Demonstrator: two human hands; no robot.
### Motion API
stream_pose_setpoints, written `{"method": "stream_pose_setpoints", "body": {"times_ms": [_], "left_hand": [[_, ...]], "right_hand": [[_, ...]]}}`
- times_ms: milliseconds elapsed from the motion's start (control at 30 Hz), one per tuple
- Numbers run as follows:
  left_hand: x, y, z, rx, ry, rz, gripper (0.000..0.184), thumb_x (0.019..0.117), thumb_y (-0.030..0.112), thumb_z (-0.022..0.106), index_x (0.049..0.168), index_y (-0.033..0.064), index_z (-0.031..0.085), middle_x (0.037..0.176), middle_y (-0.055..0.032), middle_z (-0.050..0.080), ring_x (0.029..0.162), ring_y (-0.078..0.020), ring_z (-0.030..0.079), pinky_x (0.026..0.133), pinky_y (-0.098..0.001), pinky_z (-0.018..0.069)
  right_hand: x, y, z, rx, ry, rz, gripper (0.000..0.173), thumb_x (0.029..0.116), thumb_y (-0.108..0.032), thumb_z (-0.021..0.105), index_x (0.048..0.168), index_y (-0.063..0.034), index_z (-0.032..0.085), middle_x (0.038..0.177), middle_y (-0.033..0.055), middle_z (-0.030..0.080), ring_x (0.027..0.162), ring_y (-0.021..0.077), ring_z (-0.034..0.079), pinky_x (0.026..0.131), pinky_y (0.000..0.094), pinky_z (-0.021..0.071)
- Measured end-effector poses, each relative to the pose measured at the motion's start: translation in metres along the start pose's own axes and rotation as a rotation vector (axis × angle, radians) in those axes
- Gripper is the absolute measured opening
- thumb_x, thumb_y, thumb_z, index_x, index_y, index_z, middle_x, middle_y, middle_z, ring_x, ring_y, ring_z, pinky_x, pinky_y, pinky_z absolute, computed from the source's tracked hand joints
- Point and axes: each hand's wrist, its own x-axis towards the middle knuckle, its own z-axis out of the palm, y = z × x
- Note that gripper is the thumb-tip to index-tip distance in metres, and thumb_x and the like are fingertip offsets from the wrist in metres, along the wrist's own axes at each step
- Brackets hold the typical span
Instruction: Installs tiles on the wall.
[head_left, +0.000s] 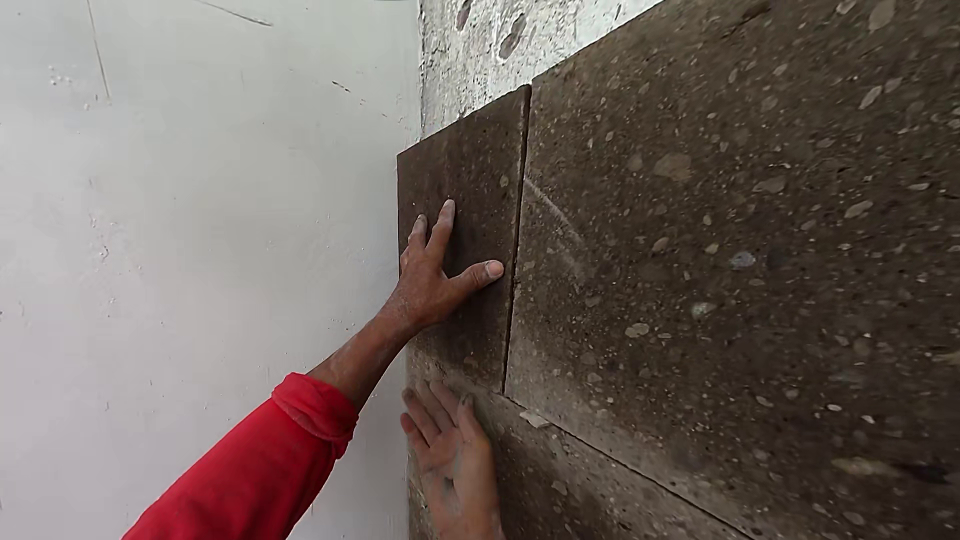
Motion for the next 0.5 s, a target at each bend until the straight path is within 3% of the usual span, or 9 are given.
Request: {"method": "stream_pose_setpoints", "body": {"times_ms": [100,233,367,433,500], "left_hand": [[0.001,0.000,0.002,-0.018,0.005,0.003,0.109,0.0839,0.065,0.074,0.167,0.0287,0.014,0.171,-0.0249,0.004,0.155,-0.0480,0.015,0.119,-0.0676,0.0243],[-0.009,-0.003,0.011,-0.049,0.050,0.018,0.104,0.0870,0.066,0.070,0.167,0.0247,0.018,0.172,-0.0211,0.005,0.157,-0.0436,0.014,0.121,-0.0652,0.0246],[-0.032,-0.029,0.047,-0.017,0.236,0.104,0.087,0.0934,0.081,0.039,0.164,0.0320,0.029,0.173,-0.0112,0.014,0.156,-0.0355,0.022,0.113,-0.0684,0.0358],[-0.039,-0.046,0.075,-0.006,0.382,0.069,0.080,0.0948,0.083,0.028,0.161,0.0385,0.035,0.172,-0.0087,0.019,0.156,-0.0345,0.024,0.114,-0.0700,0.0327],[-0.040,-0.047,0.097,0.024,0.492,-0.001,0.077,0.0971,0.080,0.023,0.160,0.0384,0.038,0.171,-0.0078,0.023,0.156,-0.0354,0.024,0.115,-0.0717,0.0281]], "right_hand": [[-0.029,0.010,-0.023,-0.208,-0.084,0.007,0.050,0.1130,-0.030,0.025,0.139,0.0030,0.053,0.135,0.0211,0.063,0.105,0.0308,0.072,0.085,0.0422,0.0618],[-0.064,0.008,-0.022,-0.454,-0.178,-0.083,0.045,0.1118,-0.021,0.032,0.137,0.0067,0.057,0.137,0.0217,0.063,0.102,0.0296,0.074,0.088,0.0413,0.0632],[-0.078,-0.023,0.007,-0.690,-0.386,-0.565,0.039,0.1098,-0.016,0.043,0.127,0.0153,0.059,0.130,0.0238,0.067,0.098,0.0248,0.076,0.088,0.0394,0.0643],[-0.080,-0.044,0.033,-0.859,-0.473,-0.799,0.036,0.1082,-0.016,0.049,0.121,0.0138,0.065,0.126,0.0235,0.069,0.102,0.0236,0.075,0.089,0.0389,0.0644],[-0.072,-0.063,0.067,-1.083,-0.505,-1.040,0.033,0.1065,-0.019,0.053,0.114,0.0081,0.072,0.120,0.0185,0.072,0.108,0.0201,0.073,0.094,0.0369,0.0624]]}}
